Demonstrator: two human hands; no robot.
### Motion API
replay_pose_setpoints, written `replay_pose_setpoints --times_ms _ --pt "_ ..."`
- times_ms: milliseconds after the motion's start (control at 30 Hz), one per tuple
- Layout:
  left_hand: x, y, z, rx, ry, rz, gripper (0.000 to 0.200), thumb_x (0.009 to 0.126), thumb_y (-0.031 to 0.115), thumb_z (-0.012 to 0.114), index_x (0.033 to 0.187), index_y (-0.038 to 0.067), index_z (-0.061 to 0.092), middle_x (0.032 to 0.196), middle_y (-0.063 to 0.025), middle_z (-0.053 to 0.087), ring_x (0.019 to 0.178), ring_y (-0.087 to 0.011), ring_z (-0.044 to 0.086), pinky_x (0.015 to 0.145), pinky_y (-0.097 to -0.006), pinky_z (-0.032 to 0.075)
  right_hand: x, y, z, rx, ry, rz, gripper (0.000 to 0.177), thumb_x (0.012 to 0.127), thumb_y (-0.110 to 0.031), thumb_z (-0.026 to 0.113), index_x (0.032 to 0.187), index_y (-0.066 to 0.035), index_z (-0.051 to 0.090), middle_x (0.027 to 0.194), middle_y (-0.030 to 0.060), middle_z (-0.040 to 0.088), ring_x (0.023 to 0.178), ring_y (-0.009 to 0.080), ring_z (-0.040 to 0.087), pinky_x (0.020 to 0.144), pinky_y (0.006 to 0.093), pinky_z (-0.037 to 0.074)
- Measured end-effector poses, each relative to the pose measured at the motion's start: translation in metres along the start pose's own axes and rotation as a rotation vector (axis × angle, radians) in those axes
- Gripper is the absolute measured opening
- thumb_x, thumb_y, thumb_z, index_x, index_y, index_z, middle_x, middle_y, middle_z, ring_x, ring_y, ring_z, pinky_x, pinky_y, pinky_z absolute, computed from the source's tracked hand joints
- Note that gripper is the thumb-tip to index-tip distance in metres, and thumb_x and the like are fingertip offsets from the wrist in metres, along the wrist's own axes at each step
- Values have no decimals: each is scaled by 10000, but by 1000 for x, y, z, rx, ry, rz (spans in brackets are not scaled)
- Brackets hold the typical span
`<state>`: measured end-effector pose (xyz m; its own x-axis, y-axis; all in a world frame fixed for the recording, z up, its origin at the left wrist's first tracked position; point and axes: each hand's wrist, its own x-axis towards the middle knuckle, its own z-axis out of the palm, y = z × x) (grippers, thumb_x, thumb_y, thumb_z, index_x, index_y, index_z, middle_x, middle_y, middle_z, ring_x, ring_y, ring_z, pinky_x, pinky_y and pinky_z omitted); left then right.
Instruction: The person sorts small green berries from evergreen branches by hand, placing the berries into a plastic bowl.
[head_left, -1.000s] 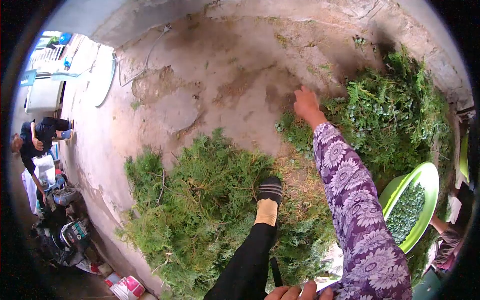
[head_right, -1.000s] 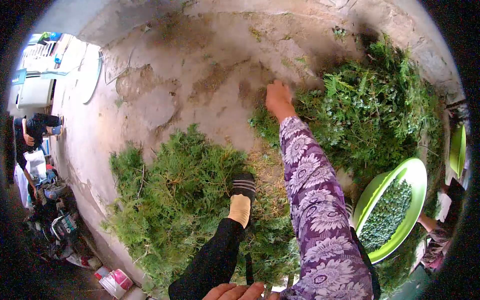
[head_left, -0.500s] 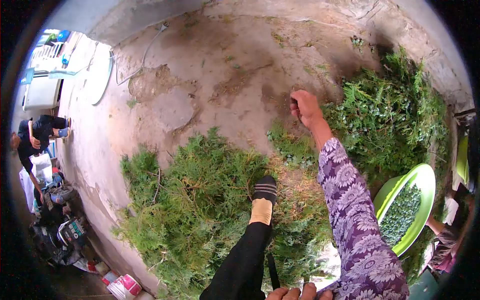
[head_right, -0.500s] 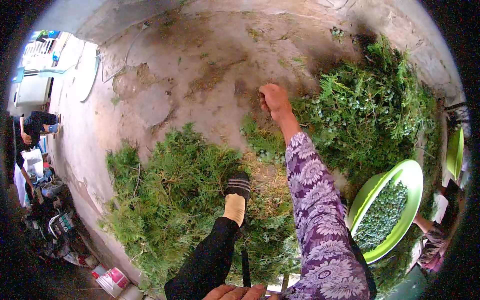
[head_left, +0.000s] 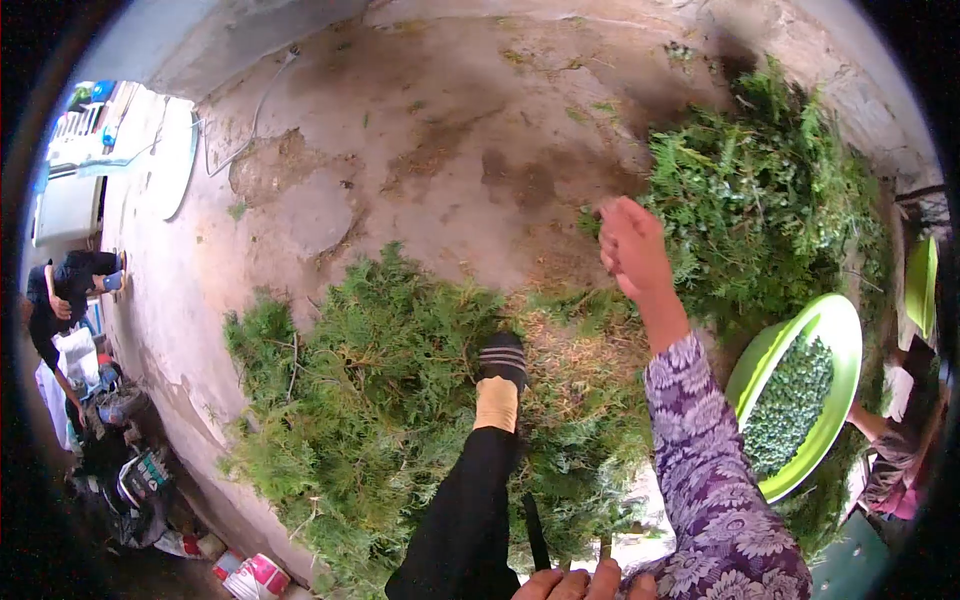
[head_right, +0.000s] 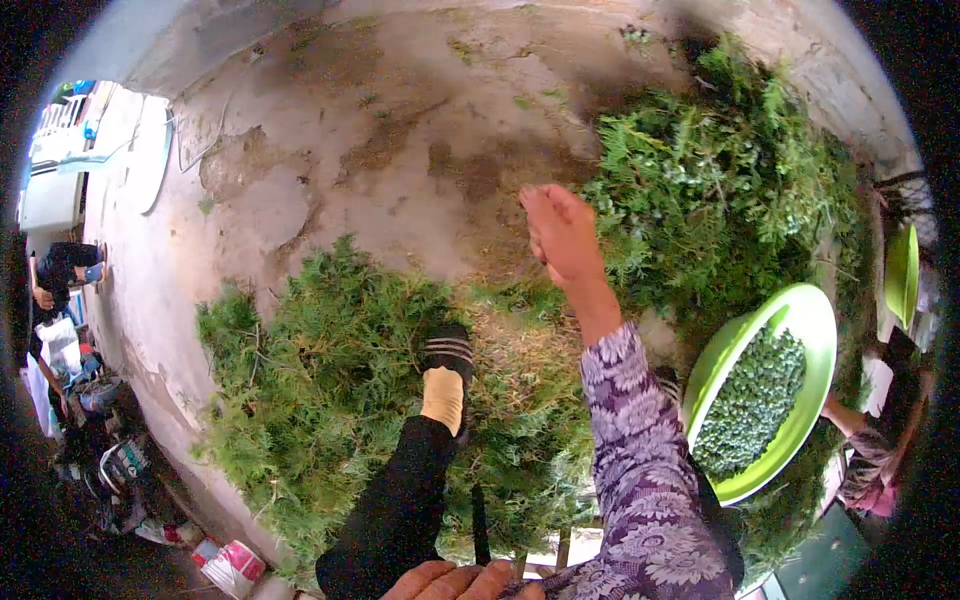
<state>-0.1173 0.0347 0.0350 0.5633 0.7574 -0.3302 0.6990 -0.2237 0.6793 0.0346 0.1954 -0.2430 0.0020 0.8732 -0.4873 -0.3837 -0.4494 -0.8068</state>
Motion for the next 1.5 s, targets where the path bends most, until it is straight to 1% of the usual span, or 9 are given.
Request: replay_pose_setpoints --times_ms 233,300,600,633,767,933,1033,1267,1500 --pt "-8 11 52 161 332 238 312 728 86 562 1023 40 475 885 -127 498 719 -220 477 646 -348 395 -77 -42 -60 280 186 -164 206 821 -228 573 681 -107 484 539 -39 356 418 48 301 342 195 213" --pt "-4 18 42 189 75 128 507 638 226 637 1083 34 489 947 -147 519 802 -254 514 681 -355 391 -101 -56 -67 340 160 -201 190 825 -268 565 765 -89 537 544 -41 353 416 48 300 340 194 204" --pt "5 27 112 79 482 136 615 676 226 675 1177 9 391 1115 -219 446 993 -371 436 850 -421 356 -276 -122 -13 438 -27 -228 227 862 -245 501 696 -93 471 508 -48 321 385 47 279 337 195 196" --pt "5 31 122 12 470 179 557 695 234 664 1144 3 427 1051 -215 490 937 -361 472 815 -406 379 -297 -130 -7 367 -77 -228 323 890 -301 424 886 7 520 537 -82 240 408 30 230 349 181 184" --pt "-26 65 129 -24 323 -77 357 752 236 615 993 -17 544 785 -180 592 704 -292 563 660 -344 439 -362 -145 5 343 -131 -211 342 871 -337 456 877 0 515 529 -76 237 411 35 225 356 186 188" --pt "-86 77 122 -141 387 45 214 794 184 548 889 -8 560 733 -177 594 621 -254 569 581 -338 434 -428 -164 -20 636 -12 -280 332 844 -367 494 795 -39 501 555 -60 309 422 47 218 366 191 182" --pt "-114 78 111 -595 374 -54 261 816 201 540 909 -41 567 750 -63 624 705 -110 531 637 -272 423 -470 -144 -63 649 54 -424 247 850 -295 504 771 -61 504 569 -38 357 438 55 263 371 194 208" --pt "-166 100 84 -627 506 71 256 809 272 559 878 27 585 816 -88 642 838 -150 527 799 -327 359 -525 -56 -102 691 177 -224 176 837 -230 535 743 -89 486 583 -11 417 441 79 351 372 211 251" --pt "-196 127 66 -625 535 237 237 836 226 529 914 4 552 816 -129 634 733 -151 559 695 -305 401 -529 -34 -91 550 70 -246 118 798 -171 594 800 -82 517 608 -24 440 448 57 370 379 180 236"
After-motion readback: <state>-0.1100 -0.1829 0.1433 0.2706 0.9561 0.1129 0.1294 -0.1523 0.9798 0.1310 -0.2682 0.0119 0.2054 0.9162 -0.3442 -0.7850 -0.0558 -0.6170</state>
